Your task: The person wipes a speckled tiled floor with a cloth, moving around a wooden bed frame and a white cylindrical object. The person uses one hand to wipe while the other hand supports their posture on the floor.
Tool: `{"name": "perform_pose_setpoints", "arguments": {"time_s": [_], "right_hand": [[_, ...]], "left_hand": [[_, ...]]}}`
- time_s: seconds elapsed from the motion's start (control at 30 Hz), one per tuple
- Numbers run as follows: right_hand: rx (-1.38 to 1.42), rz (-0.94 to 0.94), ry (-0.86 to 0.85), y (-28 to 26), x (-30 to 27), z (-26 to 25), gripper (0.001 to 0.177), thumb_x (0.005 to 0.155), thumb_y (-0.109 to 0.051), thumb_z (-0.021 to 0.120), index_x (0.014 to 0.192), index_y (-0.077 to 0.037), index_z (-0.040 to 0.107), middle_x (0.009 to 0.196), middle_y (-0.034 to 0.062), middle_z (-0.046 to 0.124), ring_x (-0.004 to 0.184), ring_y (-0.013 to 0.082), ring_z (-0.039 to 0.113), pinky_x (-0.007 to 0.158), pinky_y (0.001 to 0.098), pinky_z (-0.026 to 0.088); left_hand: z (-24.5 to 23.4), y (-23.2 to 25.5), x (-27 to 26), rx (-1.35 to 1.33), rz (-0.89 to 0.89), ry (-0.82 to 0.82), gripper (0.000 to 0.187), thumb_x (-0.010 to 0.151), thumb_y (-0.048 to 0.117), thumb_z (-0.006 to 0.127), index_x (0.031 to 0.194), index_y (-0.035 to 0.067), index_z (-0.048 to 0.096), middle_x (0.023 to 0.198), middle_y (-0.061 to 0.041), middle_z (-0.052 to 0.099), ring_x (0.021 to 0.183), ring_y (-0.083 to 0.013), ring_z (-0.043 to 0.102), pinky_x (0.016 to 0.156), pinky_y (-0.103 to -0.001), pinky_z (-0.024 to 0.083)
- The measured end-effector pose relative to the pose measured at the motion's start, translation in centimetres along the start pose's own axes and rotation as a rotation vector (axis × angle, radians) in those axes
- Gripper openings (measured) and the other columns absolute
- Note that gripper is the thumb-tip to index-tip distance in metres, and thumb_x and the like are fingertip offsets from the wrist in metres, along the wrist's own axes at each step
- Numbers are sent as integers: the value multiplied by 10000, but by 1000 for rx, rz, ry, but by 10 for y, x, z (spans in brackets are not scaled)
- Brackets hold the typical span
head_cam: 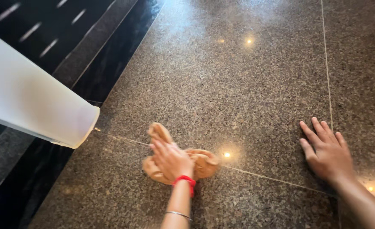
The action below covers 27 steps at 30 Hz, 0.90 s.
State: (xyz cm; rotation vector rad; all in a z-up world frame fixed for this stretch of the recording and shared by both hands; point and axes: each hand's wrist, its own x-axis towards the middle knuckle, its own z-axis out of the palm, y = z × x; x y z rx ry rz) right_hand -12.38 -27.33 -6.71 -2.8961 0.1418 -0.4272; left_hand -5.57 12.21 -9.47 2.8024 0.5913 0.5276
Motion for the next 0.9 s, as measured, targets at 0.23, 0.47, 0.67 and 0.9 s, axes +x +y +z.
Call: {"name": "perform_pose_setpoints", "arguments": {"time_s": [0.23,0.47,0.67,0.9], "right_hand": [[642,-209,134,-162,-20,-15,436,956,-199,544,1373,-123,646,1462,113,617,1406,294,538,1188,413,390],[247,-307,-63,-223,-48,9,580,969,-416,511,1481,-145,500,1621,132,327,1482,295,296,1169,484,198],[68,-185,-60,-175,-8,26,501,1006,-449,438,1459,-250,519,1646,51,324,1517,228,270,1225,486,144],[-188,21,11,-9,-4,10,504,1035,-508,377,1512,-376,472,1661,5,332,1527,196,278,1211,544,187]], "left_hand": [[11,77,-58,-970,-79,-476,556,1092,332,390,1417,-113,467,1509,-269,368,1395,-417,326,1103,-474,269],[-41,38,-16,-746,-273,-404,574,1026,420,395,1195,15,765,1152,-156,773,1053,-289,748,929,-394,563],[-5,66,-11,-470,346,-174,614,1076,384,361,1524,-32,415,1615,-190,377,1511,-329,314,1216,-462,220],[17,93,-30,-104,378,-146,699,1043,459,375,1571,7,303,1661,-136,271,1542,-253,219,1240,-444,148]]}}
